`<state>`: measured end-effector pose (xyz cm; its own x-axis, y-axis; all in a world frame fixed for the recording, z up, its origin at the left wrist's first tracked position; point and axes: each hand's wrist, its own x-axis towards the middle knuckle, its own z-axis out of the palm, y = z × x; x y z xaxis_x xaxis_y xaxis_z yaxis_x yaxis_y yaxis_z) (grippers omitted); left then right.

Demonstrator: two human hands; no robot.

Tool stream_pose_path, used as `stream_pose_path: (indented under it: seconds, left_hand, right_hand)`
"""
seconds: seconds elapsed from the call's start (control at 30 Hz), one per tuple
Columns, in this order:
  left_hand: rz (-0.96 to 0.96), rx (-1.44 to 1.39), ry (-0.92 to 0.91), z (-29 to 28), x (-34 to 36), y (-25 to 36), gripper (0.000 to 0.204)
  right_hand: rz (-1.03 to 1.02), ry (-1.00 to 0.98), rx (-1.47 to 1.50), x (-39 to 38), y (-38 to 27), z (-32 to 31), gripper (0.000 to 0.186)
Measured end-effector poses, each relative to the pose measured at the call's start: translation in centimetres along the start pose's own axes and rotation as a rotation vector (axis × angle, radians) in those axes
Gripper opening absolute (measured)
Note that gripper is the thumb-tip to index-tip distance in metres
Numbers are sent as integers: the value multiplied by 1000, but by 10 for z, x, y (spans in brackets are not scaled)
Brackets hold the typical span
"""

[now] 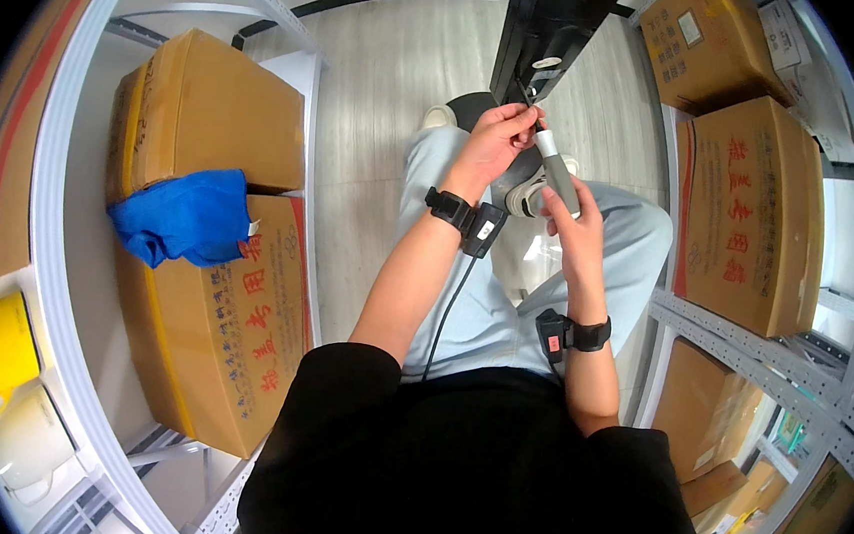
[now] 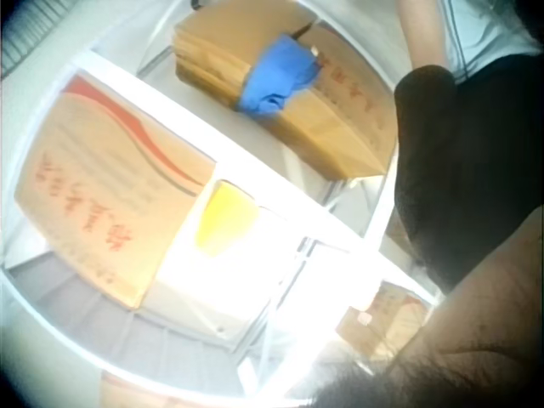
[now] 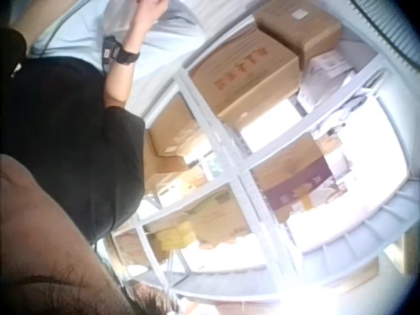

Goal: The person sits on the floor and uses a screwdriver to tighten screws on the base and neck of a standing fan. They repeatedly adjust the fan's position and reinsert the screwdriver into different screw holes.

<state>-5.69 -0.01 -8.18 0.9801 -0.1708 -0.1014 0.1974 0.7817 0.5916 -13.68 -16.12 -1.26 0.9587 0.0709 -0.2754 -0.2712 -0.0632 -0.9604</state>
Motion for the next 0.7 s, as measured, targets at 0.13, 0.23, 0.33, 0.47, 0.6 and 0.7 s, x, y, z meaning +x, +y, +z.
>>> stream_pose_path:
  seconds: [0.13, 0.23, 0.33, 0.47, 0.6, 0.7]
  left_hand:
    - [-4, -12, 13, -3, 2, -3, 19]
    - [-27, -83, -9, 1, 0, 1, 18]
    - [-32, -96, -52, 7, -3, 6, 18]
    - [-11, -58, -18, 1, -1, 2, 19]
    - [9, -43, -23, -4, 5, -4, 19]
    - [53, -32, 8, -4, 5, -5, 19]
  right_hand:
    - [-102, 99, -108, -4, -5, 6, 38]
    - [72, -23, 226, -3, -8, 3, 35]
    - [148, -123, 388, 0, -13, -1, 35]
    - [127, -36, 238, 0, -14, 1, 37]
    - [-159, 89, -163, 1, -8, -2, 38]
    - [-53, 62, -48, -1, -9, 2, 36]
